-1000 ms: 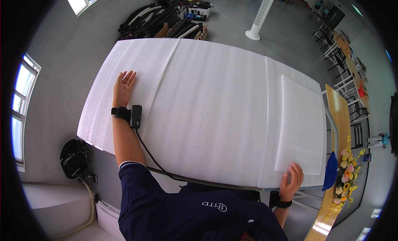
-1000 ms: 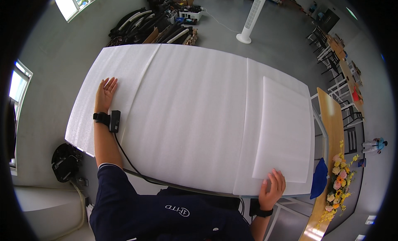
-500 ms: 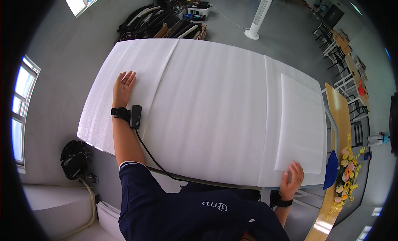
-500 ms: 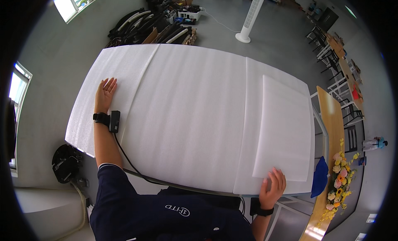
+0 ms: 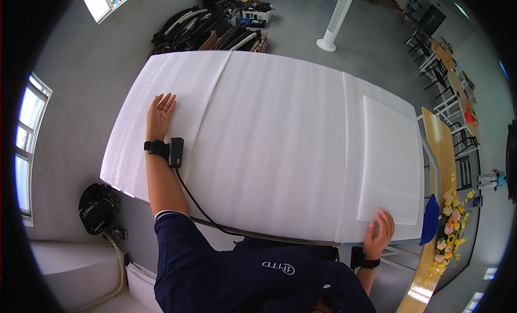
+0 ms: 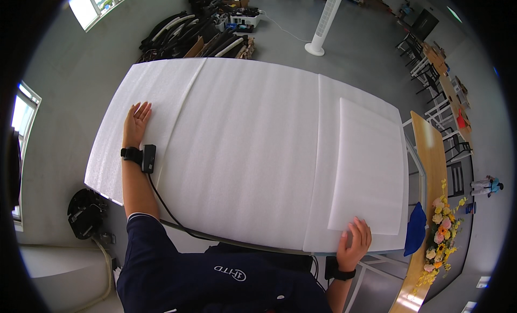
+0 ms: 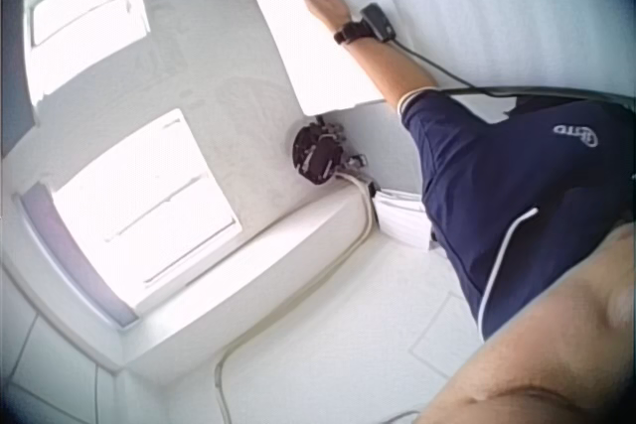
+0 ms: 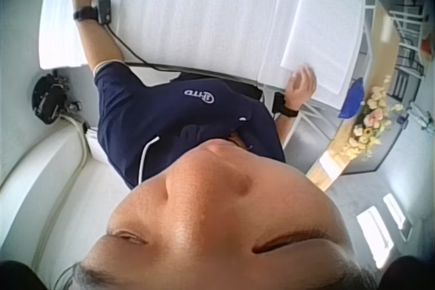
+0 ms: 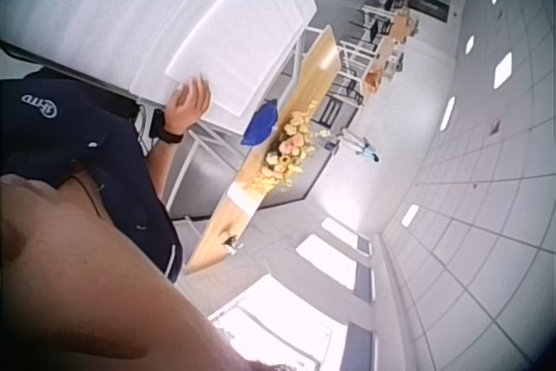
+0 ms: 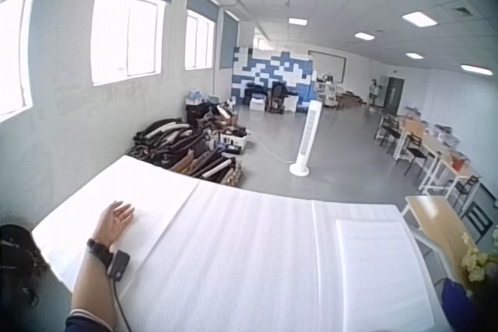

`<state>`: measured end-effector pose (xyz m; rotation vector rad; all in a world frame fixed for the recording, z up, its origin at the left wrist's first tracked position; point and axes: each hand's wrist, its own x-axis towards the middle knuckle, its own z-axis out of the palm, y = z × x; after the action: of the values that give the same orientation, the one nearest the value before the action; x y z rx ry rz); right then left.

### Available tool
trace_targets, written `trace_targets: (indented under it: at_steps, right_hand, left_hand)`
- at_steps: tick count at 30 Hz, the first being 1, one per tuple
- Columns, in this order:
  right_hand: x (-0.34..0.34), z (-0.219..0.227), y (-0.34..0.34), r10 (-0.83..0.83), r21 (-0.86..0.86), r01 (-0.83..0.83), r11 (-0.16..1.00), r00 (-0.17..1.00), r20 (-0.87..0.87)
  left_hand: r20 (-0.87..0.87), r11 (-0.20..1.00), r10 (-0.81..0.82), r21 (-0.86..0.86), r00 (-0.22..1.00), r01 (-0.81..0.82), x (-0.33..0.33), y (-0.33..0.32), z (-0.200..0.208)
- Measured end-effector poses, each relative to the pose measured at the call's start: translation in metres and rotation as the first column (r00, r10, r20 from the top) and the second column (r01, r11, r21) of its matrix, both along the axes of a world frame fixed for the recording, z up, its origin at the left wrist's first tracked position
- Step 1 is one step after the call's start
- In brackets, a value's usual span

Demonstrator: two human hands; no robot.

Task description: The person is cleaning a glass display case with a blue cloth and then placing white foam pads on top of it.

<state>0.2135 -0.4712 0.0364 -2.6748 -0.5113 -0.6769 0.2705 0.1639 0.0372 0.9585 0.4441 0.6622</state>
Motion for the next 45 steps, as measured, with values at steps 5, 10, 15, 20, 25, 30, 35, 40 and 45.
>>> trace_targets:
  at_steps: [5, 10, 15, 20, 25, 30, 35, 40, 45]
  right_hand:
    - [-0.001, 0.001, 0.001, -0.008, -0.002, 0.008, 1.0, 1.0, -0.002]
    - [0.001, 0.001, 0.002, -0.012, 0.007, 0.012, 1.0, 1.0, -0.011]
    - [0.0, 0.004, 0.003, -0.017, 0.017, 0.017, 1.0, 1.0, -0.007]
    - [0.0, 0.003, 0.002, -0.02, 0.03, 0.02, 0.999, 1.0, -0.006]
    - [0.0, 0.001, 0.003, -0.01, 0.018, 0.01, 1.0, 1.0, 0.008]
    - [-0.001, 0.004, 0.001, -0.034, 0.033, 0.034, 0.999, 0.999, -0.003]
    - [0.002, 0.007, 0.003, -0.043, 0.043, 0.043, 0.998, 0.999, 0.002]
    - [0.001, 0.009, 0.003, -0.079, 0.065, 0.079, 0.995, 0.997, 0.005]
    - [-0.001, 0.009, 0.001, -0.077, 0.062, 0.076, 0.995, 0.997, 0.011]
  left_hand:
    - [-0.001, 1.0, -0.006, 0.006, 1.0, 0.006, 0.0, 0.002, -0.001]
    - [0.008, 1.0, -0.019, 0.017, 1.0, 0.019, -0.001, 0.002, 0.0]
    - [0.012, 1.0, -0.02, 0.014, 1.0, 0.02, -0.001, -0.001, 0.001]
    - [0.011, 1.0, -0.024, 0.003, 1.0, 0.024, -0.001, -0.004, 0.003]
    - [-0.001, 0.999, -0.024, 0.021, 1.0, 0.024, -0.004, 0.001, 0.001]
    - [0.007, 0.997, -0.069, 0.029, 0.998, 0.068, 0.002, -0.001, 0.001]
    - [0.018, 0.999, -0.049, -0.019, 0.999, 0.049, -0.001, 0.009, -0.003]
    - [0.019, 0.997, -0.076, -0.024, 0.997, 0.076, -0.001, 0.013, -0.007]
    - [0.033, 0.997, -0.06, -0.053, 0.998, 0.061, 0.001, 0.016, -0.008]
